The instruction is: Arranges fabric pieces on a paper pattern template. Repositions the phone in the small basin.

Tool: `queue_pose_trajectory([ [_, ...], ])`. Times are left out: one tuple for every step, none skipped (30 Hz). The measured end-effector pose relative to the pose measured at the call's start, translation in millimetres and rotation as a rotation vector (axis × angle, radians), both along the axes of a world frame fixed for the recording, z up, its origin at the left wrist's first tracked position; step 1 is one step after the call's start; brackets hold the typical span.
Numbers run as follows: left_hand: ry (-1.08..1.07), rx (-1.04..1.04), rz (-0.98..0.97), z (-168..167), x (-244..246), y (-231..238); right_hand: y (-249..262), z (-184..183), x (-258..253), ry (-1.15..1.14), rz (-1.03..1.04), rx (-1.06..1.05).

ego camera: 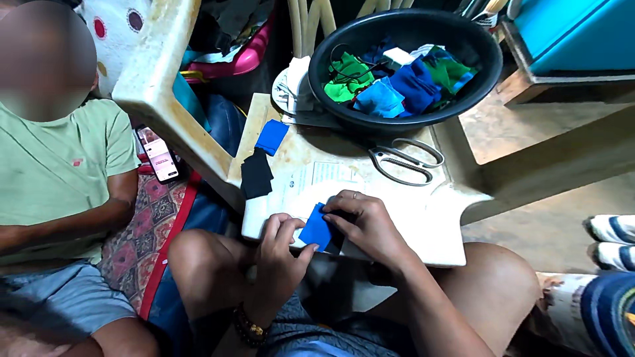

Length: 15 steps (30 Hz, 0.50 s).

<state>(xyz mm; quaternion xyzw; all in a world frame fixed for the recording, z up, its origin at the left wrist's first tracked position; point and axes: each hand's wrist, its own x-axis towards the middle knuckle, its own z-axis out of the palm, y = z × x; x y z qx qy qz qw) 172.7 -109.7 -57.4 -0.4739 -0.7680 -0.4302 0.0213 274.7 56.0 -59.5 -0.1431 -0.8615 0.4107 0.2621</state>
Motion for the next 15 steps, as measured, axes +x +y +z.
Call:
queue_pose_trajectory([
  [0.001,-0.013,-0.013,-0.1,-0.1,-0.5,0.0,-0.2,0.0,0.0,-0.001,-0.002],
  [0.012,-0.025,-0.025,-0.5,-0.2,-0.9,-0.1,-0.4,0.0,-0.001,-0.001,-0.002],
  [0.017,-0.041,-0.036,-0.7,-0.2,-1.2,-0.2,-0.4,-0.1,-0.002,-0.001,-0.001],
  [0.017,-0.057,-0.044,-0.6,-0.3,-1.6,-0.3,-0.2,-0.1,-0.002,0.0,0.0],
  [0.016,-0.068,-0.048,-0.4,-0.5,-1.9,-0.4,0.0,-0.2,0.0,0.0,0.001],
  [0.017,-0.072,-0.048,0.1,-1.0,-1.9,-0.6,0.2,-0.2,0.002,-0.002,0.002],
  [0.013,-0.071,-0.05,0.4,-1.5,-1.8,-0.8,0.5,-0.3,0.003,-0.004,0.0],
  [0.01,-0.066,-0.05,0.5,-1.9,-1.8,-0.9,0.7,-0.3,0.002,-0.006,-0.003],
  [0.004,-0.06,-0.052,0.6,-2.1,-2.0,-1.1,0.7,-0.3,-0.001,-0.007,-0.005],
  [-0.005,-0.055,-0.053,0.9,-2.4,-2.3,-1.4,0.4,-0.4,-0.002,-0.007,-0.006],
  [-0.016,-0.047,-0.052,1.1,-3.0,-2.5,-1.4,0.3,-0.5,-0.004,-0.007,-0.006],
  [-0.027,-0.041,-0.052,1.5,-3.8,-2.5,-1.4,0.1,-0.5,-0.004,-0.008,-0.005],
  [-0.04,-0.033,-0.049,2.0,-4.6,-2.2,-1.3,-0.1,-0.5,-0.004,-0.009,-0.004],
  [-0.053,-0.025,-0.044,2.7,-5.2,-1.6,-1.3,-0.1,-0.5,-0.005,-0.01,-0.005],
  [-0.067,-0.016,-0.037,3.3,-5.5,-1.1,-1.1,-0.1,-0.4,-0.008,-0.009,-0.008],
])
